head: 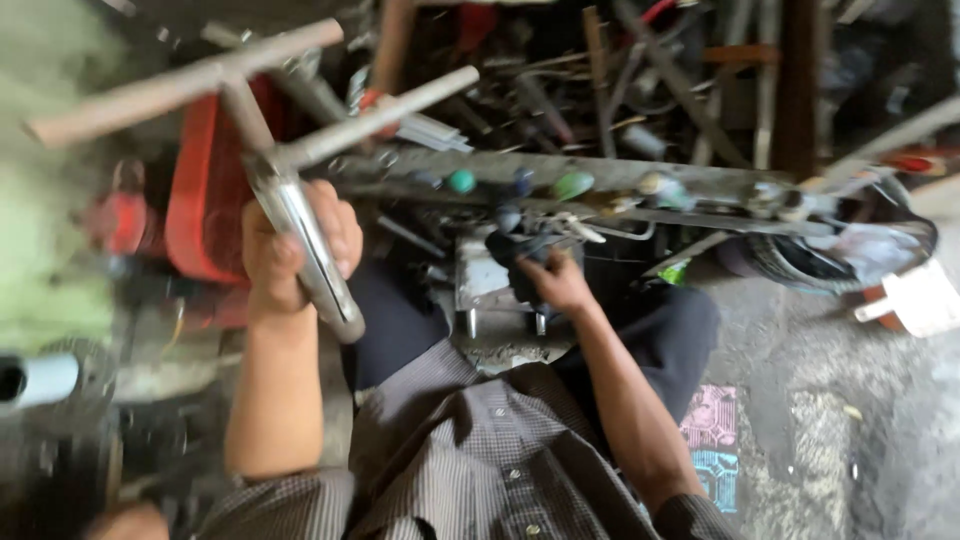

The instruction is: The person sits cross-legged on the floor and cleans a metal mechanical part using a dark cloth. They wipe the part repeatedly, then place it on a metal tray. They pick up a long metal rod from a nearby tool rack and wipe it with the cloth before placing it back.

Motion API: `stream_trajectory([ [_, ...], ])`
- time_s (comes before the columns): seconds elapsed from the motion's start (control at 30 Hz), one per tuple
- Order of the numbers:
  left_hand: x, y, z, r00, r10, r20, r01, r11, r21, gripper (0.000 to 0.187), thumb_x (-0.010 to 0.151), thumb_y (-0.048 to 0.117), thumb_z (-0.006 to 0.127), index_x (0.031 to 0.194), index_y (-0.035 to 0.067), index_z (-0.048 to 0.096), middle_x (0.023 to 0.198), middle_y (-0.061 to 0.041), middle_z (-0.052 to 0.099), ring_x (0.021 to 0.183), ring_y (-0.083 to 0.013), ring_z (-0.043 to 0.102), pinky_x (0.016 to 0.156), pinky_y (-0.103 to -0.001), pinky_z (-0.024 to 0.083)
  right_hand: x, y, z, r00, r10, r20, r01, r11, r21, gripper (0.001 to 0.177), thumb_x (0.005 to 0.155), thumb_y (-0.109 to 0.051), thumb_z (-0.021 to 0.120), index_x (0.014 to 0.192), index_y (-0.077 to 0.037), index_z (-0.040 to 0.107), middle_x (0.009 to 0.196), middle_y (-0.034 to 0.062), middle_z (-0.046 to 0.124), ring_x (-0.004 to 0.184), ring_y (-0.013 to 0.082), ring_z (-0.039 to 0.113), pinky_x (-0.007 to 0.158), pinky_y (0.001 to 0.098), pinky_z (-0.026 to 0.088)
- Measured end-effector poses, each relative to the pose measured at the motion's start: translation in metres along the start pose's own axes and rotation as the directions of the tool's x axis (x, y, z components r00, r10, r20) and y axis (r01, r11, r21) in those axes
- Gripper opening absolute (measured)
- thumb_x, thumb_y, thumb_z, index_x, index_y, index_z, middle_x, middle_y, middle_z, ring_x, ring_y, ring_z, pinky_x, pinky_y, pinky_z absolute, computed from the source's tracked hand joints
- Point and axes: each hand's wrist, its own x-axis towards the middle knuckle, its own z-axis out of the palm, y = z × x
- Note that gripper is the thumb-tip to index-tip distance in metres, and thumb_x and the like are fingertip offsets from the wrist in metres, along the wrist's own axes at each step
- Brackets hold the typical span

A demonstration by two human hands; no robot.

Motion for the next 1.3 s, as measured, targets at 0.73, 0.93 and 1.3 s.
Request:
stream_trajectory([
  [0.73, -0.18, -0.056, -0.021, 0.943, -0.323, 0.075, 0.209, 0.755, 0.622, 0.031, 0.08, 0.02, 0.089, 0.1, 0.003, 0.073, 0.086, -0.005, 0.072, 0.074, -0.0147, 0.069, 0.067, -0.03, 0.055, -0.16, -0.131, 0.09, 0.845, -0.294, 0.447, -0.42, 0.151, 0.895, 0.068, 0.106, -0.056, 0.05, 0.155, -0.009, 0.047, 0.158, 0.0128, 0.051, 0.149, 0.0318, 0.047, 0.13, 0.0577, 0.032],
  [0.93, -0.176, -0.061, -0.029, 0.939, -0.342, 0.05, 0.233, 0.735, 0.637, 0.033, 0.081, 0.022, 0.091, 0.1, 0.002, 0.072, 0.086, -0.006, 0.071, 0.075, -0.0165, 0.071, 0.068, -0.031, 0.056, -0.153, -0.115, 0.108, 0.872, -0.135, 0.471, -0.478, -0.021, 0.878, 0.056, 0.108, -0.045, 0.049, 0.146, -0.004, 0.054, 0.147, 0.0186, 0.058, 0.127, 0.0352, 0.064, 0.104, 0.0554, 0.053],
  [1.3, -0.158, -0.067, -0.026, 0.931, -0.311, 0.189, -0.023, 0.467, 0.884, 0.033, 0.077, 0.024, 0.089, 0.086, 0.002, 0.066, 0.082, -0.015, 0.065, 0.072, -0.0357, 0.065, 0.065, -0.044, 0.052, -0.138, -0.06, 0.121, 0.91, 0.093, 0.404, -0.403, 0.424, 0.811, 0.043, 0.112, -0.036, 0.054, 0.126, 0.003, 0.066, 0.107, 0.0101, 0.07, 0.092, 0.0184, 0.067, 0.084, 0.0349, 0.057],
])
